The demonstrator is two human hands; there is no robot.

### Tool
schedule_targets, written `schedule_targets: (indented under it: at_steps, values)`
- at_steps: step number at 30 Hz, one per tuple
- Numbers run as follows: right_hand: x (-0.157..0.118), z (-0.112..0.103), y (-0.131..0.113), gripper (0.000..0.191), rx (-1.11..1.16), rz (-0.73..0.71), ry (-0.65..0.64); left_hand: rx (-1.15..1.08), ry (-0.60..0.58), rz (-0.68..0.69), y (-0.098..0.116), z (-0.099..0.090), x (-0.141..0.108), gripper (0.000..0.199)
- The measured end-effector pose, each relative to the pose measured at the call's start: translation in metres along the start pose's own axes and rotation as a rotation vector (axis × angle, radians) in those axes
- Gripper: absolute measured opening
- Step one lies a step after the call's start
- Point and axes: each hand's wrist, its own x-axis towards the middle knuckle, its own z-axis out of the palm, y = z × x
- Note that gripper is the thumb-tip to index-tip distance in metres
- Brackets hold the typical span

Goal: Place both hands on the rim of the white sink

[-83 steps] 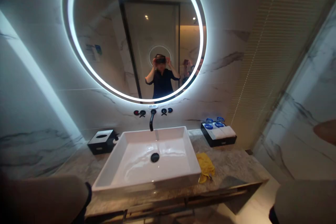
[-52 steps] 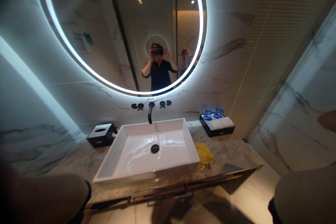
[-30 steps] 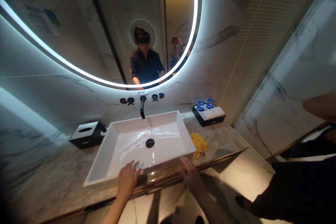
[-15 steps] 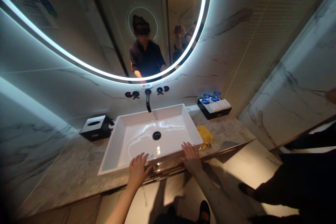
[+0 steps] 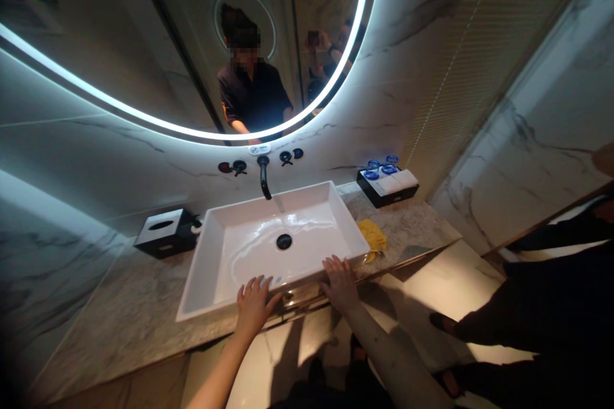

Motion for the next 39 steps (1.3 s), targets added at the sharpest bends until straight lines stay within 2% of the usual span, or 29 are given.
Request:
schedule_targets:
  at_steps: [4, 6, 11, 14, 17, 21, 24, 25, 26, 28, 32, 34, 36, 39]
  values:
    - [0.008, -0.003, 0.004, 0.05, 0.063, -0.087, -0.058, -0.12, -0.119, 0.037, 0.029, -0.006, 0.026, 0.03]
    - [0.011, -0.005, 0.008, 0.052, 0.088, -0.132, -0.096, -0.207, -0.159, -0.007, 0.046, -0.006, 0.038, 0.018]
    - [0.014, -0.006, 0.019, 0.055, 0.117, -0.193, -0.139, -0.316, -0.15, -0.126, 0.08, 0.0, 0.055, 0.007]
    - [0.017, -0.008, 0.021, 0.057, 0.137, -0.204, -0.182, -0.343, -0.13, -0.173, 0.089, 0.004, 0.066, 0.005]
    - [0.02, -0.009, 0.026, 0.06, 0.134, -0.236, -0.217, -0.327, -0.073, -0.228, 0.083, 0.001, 0.081, 0.012]
    - [0.02, 0.002, 0.041, 0.062, 0.082, -0.313, -0.157, -0.253, 0.002, -0.253, 0.055, -0.009, 0.094, 0.039]
    - [0.019, 0.016, 0.052, 0.059, 0.069, -0.398, -0.057, -0.184, 0.046, -0.243, 0.023, -0.018, 0.089, 0.03]
    - [0.018, 0.019, 0.055, 0.059, 0.066, -0.42, -0.03, -0.156, 0.073, -0.251, 0.01, -0.022, 0.084, 0.035]
    - [0.018, 0.022, 0.057, 0.06, 0.063, -0.435, -0.011, -0.126, 0.105, -0.269, -0.003, -0.027, 0.078, 0.039]
    - [0.017, 0.024, 0.06, 0.062, 0.056, -0.439, 0.0, -0.06, 0.188, -0.341, -0.032, -0.038, 0.064, 0.032]
    - [0.018, 0.022, 0.063, 0.067, 0.065, -0.439, -0.075, 0.064, 0.394, -0.56, -0.089, -0.061, 0.033, 0.03]
    - [0.02, 0.021, 0.064, 0.068, 0.073, -0.442, -0.126, 0.117, 0.455, -0.62, -0.113, -0.068, 0.023, 0.033]
    - [0.021, 0.02, 0.064, 0.069, 0.079, -0.426, -0.165, 0.159, 0.452, -0.596, -0.131, -0.071, 0.02, 0.034]
    - [0.021, 0.016, 0.06, 0.071, 0.081, -0.377, -0.192, 0.217, 0.377, -0.481, -0.149, -0.07, 0.024, 0.037]
